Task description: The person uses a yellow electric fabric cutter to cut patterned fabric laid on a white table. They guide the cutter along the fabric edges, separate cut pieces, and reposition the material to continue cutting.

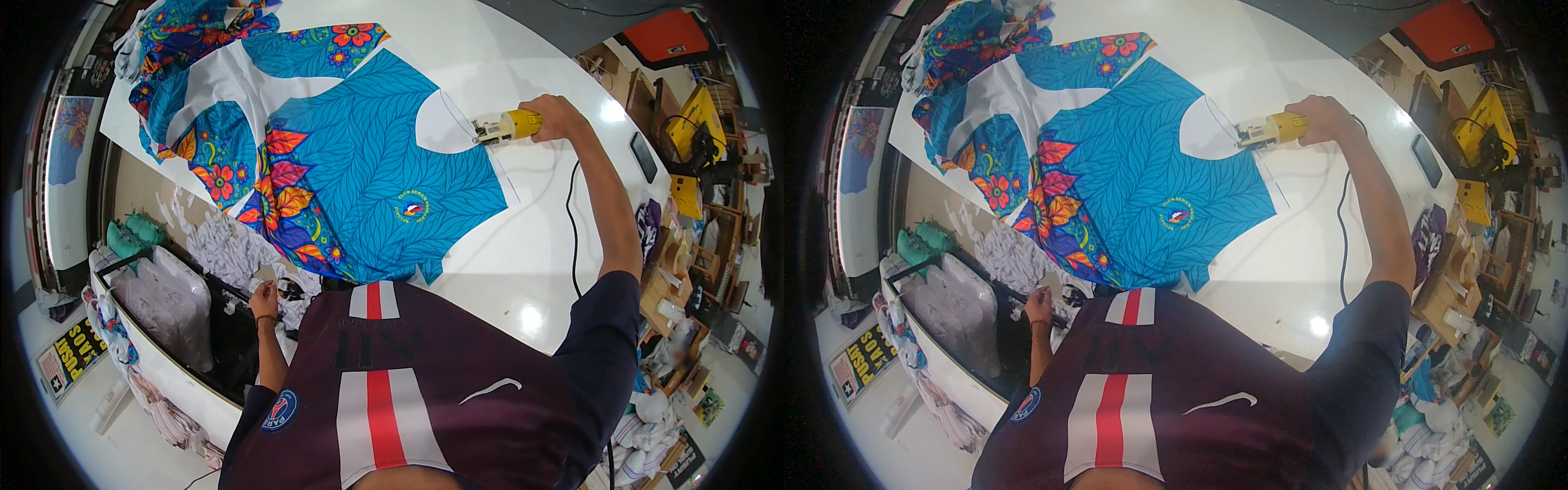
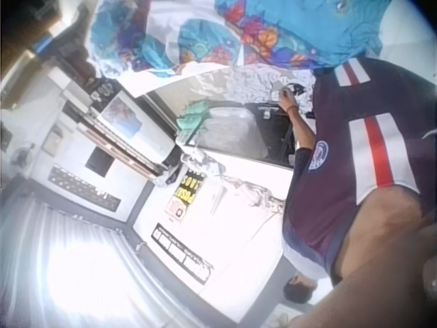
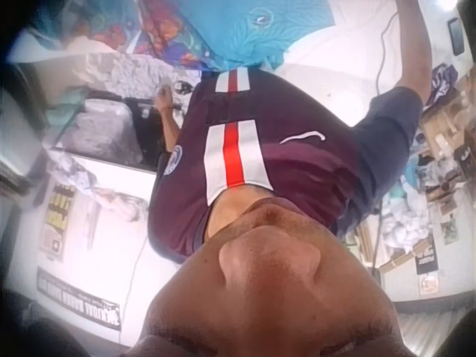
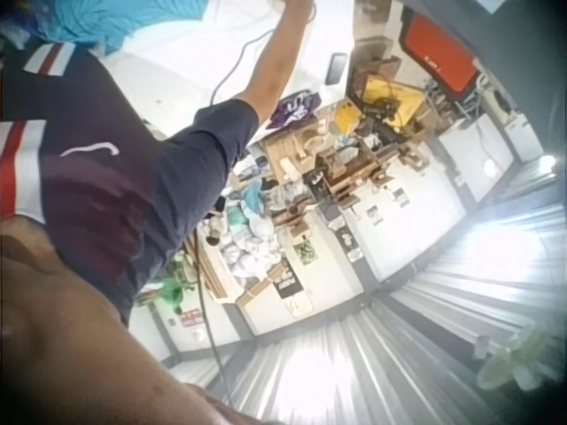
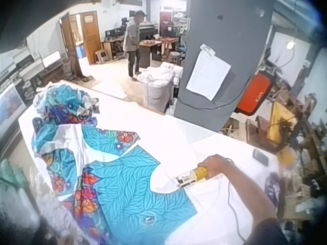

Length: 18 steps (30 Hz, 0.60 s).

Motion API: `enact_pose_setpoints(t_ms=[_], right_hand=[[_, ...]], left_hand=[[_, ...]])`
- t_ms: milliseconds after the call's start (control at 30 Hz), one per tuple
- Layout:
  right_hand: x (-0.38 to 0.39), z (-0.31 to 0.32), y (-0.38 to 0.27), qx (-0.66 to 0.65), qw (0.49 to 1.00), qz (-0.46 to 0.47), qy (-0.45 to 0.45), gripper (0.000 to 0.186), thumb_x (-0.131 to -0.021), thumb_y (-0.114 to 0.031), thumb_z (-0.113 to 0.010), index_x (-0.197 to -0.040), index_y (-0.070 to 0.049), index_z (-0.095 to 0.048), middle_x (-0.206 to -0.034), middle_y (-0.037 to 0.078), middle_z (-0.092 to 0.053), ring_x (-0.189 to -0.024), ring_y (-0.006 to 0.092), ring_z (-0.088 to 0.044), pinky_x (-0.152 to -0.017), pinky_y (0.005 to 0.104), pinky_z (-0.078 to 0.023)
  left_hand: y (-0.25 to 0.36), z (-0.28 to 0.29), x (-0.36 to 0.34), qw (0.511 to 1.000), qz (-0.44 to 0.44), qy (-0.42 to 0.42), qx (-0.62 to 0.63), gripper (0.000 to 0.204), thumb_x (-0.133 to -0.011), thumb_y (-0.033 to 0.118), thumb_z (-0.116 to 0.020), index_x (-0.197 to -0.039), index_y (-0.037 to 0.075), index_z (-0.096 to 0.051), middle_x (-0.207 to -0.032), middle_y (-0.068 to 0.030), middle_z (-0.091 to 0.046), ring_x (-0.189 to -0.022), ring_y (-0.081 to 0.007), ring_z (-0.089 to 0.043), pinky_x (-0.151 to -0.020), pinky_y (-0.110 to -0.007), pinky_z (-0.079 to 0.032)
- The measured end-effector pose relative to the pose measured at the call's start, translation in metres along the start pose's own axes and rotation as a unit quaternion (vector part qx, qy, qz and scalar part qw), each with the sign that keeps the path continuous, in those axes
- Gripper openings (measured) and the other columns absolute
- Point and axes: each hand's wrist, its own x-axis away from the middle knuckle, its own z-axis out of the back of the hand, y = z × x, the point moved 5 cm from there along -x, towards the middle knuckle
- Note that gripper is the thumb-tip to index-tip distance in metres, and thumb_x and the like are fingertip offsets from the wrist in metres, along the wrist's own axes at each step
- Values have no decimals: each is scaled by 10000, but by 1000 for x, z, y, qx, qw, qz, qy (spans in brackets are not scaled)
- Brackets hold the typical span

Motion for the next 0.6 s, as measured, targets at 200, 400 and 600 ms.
enact_pose_setpoints(t_ms=[200,400,600], right_hand=[[-3,1,-2,-6,1000,8,3,560,-655,-289,-825,-1189,-192,-682,-1036,79,-753,-1020,311,-714,-860,465,-586],[0,2,-10,-2,1000,9,-7,558,-660,-293,-825,-1190,-198,-682,-1042,81,-748,-1016,311,-708,-872,461,-581],[3,1,-17,-7,1000,9,5,554,-661,-279,-827,-1190,-202,-684,-1040,86,-747,-1012,312,-713,-878,459,-579]], left_hand=[[5,-4,-10,999,25,-22,21,275,-939,240,-742,-1113,31,-783,-867,-145,-785,-818,-218,-773,-766,-348,-589],[8,-7,-8,999,18,-33,6,265,-943,271,-736,-1104,67,-788,-842,-134,-779,-745,-202,-775,-711,-342,-584],[9,-12,-7,995,61,-63,42,277,-945,225,-746,-1126,17,-775,-867,-139,-786,-804,-188,-770,-729,-335,-591]])
